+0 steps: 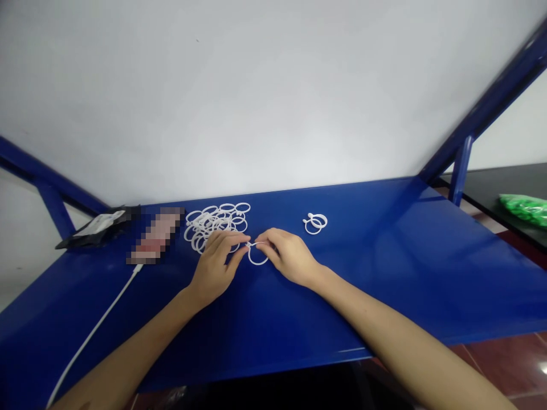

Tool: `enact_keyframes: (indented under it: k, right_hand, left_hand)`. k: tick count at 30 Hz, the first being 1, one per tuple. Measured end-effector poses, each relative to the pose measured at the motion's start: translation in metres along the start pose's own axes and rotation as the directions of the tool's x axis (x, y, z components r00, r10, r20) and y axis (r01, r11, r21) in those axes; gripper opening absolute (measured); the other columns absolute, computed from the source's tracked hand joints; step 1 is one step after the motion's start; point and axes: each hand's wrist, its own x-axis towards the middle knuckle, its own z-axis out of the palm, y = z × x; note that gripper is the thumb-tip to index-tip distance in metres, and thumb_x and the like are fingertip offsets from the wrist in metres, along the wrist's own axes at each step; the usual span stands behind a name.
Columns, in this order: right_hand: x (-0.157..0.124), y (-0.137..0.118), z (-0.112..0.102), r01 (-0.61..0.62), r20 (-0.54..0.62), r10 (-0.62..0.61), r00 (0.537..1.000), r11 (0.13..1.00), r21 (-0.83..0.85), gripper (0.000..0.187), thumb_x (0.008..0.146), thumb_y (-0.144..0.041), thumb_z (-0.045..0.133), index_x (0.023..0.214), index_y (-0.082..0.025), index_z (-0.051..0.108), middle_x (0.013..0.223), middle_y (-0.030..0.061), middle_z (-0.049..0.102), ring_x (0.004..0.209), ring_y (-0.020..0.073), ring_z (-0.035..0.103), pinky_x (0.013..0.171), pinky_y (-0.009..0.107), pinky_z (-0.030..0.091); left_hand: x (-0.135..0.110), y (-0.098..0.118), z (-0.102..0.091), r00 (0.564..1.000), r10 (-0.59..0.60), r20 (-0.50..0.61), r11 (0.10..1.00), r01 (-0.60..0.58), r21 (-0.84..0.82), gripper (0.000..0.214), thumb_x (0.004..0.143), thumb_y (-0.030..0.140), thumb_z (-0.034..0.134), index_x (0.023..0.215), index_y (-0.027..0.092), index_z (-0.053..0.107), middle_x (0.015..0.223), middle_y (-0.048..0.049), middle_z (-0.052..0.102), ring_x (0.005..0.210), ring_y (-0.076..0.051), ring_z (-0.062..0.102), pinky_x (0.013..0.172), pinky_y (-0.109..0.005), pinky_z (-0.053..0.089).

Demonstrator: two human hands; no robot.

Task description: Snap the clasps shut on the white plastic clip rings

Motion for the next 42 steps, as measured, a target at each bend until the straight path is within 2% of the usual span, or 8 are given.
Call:
enact_keyframes:
  k: [13, 20, 24, 29, 33, 37, 39, 42]
  right_hand:
    - [-0.006, -0.011, -0.004, 0.213, 0.153, -0.2, 0.968, 0.974, -0.079, 0.023, 0.106, -0.027, 0.042, 0.103, -0.017, 0.063, 0.095, 0.0079, 0.071, 0.085, 0.0178, 0.064, 0.076, 0.031, 0.052]
    - [0.003, 0.012, -0.018, 0.014, 0.037, 0.004, 0.999, 0.875, -0.484, 0.025, 0.105, -0.024, 0.043, 0.112, -0.019, 0.066, 0.101, 0.0093, 0.068, 0.091, 0.0213, 0.061, 0.075, 0.032, 0.05]
    - [0.006, 0.036, -0.045, -0.226, -0.186, 0.136, 0.973, 0.711, -0.666, 0.027, 0.101, -0.016, 0.047, 0.114, -0.02, 0.07, 0.104, 0.0128, 0.064, 0.097, 0.0263, 0.056, 0.076, 0.036, 0.05]
    - [0.008, 0.053, -0.063, -0.351, -0.274, 0.22, 0.936, 0.578, -0.737, 0.031, 0.099, -0.015, 0.047, 0.118, -0.013, 0.072, 0.106, 0.0193, 0.063, 0.098, 0.0319, 0.053, 0.079, 0.046, 0.051]
    - [0.01, 0.041, -0.053, -0.286, -0.295, 0.106, 0.95, 0.679, -0.677, 0.035, 0.101, -0.021, 0.044, 0.127, -0.014, 0.067, 0.112, 0.0195, 0.064, 0.102, 0.0323, 0.054, 0.085, 0.051, 0.051]
    - [0.006, 0.015, -0.028, -0.04, -0.09, 0.004, 0.996, 0.917, -0.396, 0.031, 0.103, -0.029, 0.046, 0.125, -0.019, 0.065, 0.11, 0.0125, 0.066, 0.103, 0.0258, 0.059, 0.096, 0.047, 0.052]
    - [0.003, 0.003, -0.017, 0.053, 0.044, -0.044, 0.998, 0.968, -0.244, 0.03, 0.103, -0.03, 0.048, 0.129, -0.022, 0.061, 0.117, 0.0109, 0.065, 0.108, 0.0239, 0.061, 0.097, 0.045, 0.053]
    - [0.0, -0.007, -0.008, 0.142, 0.1, -0.128, 0.987, 0.98, -0.14, 0.028, 0.102, -0.027, 0.049, 0.127, -0.022, 0.06, 0.124, 0.0115, 0.062, 0.115, 0.0235, 0.059, 0.099, 0.044, 0.052]
  left_hand:
    - [-0.006, -0.003, -0.003, 0.997, -0.051, -0.05, 0.996, 0.054, 0.066, 0.011, 0.098, 0.028, 0.059, 0.107, 0.024, 0.061, 0.097, -0.0032, 0.07, 0.094, -0.023, 0.062, 0.09, -0.04, 0.048]
    - [0.003, -0.024, -0.011, 0.976, -0.145, 0.161, 0.961, 0.1, 0.256, 0.034, 0.091, 0.037, 0.068, 0.118, 0.022, 0.056, 0.114, -0.0082, 0.064, 0.109, -0.029, 0.053, 0.097, -0.046, 0.043]
    - [0.004, -0.035, -0.023, 0.949, -0.201, 0.244, 0.94, 0.117, 0.32, 0.031, 0.086, 0.045, 0.068, 0.106, 0.022, 0.06, 0.105, -0.0073, 0.058, 0.103, -0.03, 0.05, 0.093, -0.048, 0.043]
    - [0.001, -0.042, -0.029, 0.909, -0.189, 0.372, 0.944, 0.064, 0.323, 0.016, 0.084, 0.036, 0.071, 0.08, 0.023, 0.064, 0.1, -0.0066, 0.059, 0.1, -0.031, 0.049, 0.09, -0.05, 0.04]
    - [0.002, -0.039, -0.027, 0.911, -0.096, 0.4, 0.966, -0.011, 0.258, 0.012, 0.089, 0.029, 0.066, 0.079, 0.024, 0.069, 0.098, -0.0058, 0.062, 0.097, -0.028, 0.049, 0.088, -0.046, 0.04]
    - [0.004, -0.023, -0.023, 0.917, 0.027, 0.398, 0.988, -0.086, 0.131, 0.013, 0.095, 0.025, 0.059, 0.09, 0.024, 0.071, 0.106, -0.0064, 0.064, 0.1, -0.025, 0.051, 0.091, -0.043, 0.042]
    - [0.005, -0.013, -0.02, 0.928, 0.032, 0.371, 0.998, -0.052, 0.044, 0.015, 0.098, 0.023, 0.054, 0.092, 0.023, 0.068, 0.107, -0.0062, 0.065, 0.101, -0.024, 0.053, 0.095, -0.043, 0.042]
    - [0.005, -0.003, -0.016, 0.95, -0.058, 0.307, 0.986, 0.103, -0.131, 0.016, 0.101, 0.023, 0.047, 0.092, 0.021, 0.06, 0.103, -0.0053, 0.064, 0.101, -0.021, 0.055, 0.097, -0.041, 0.043]
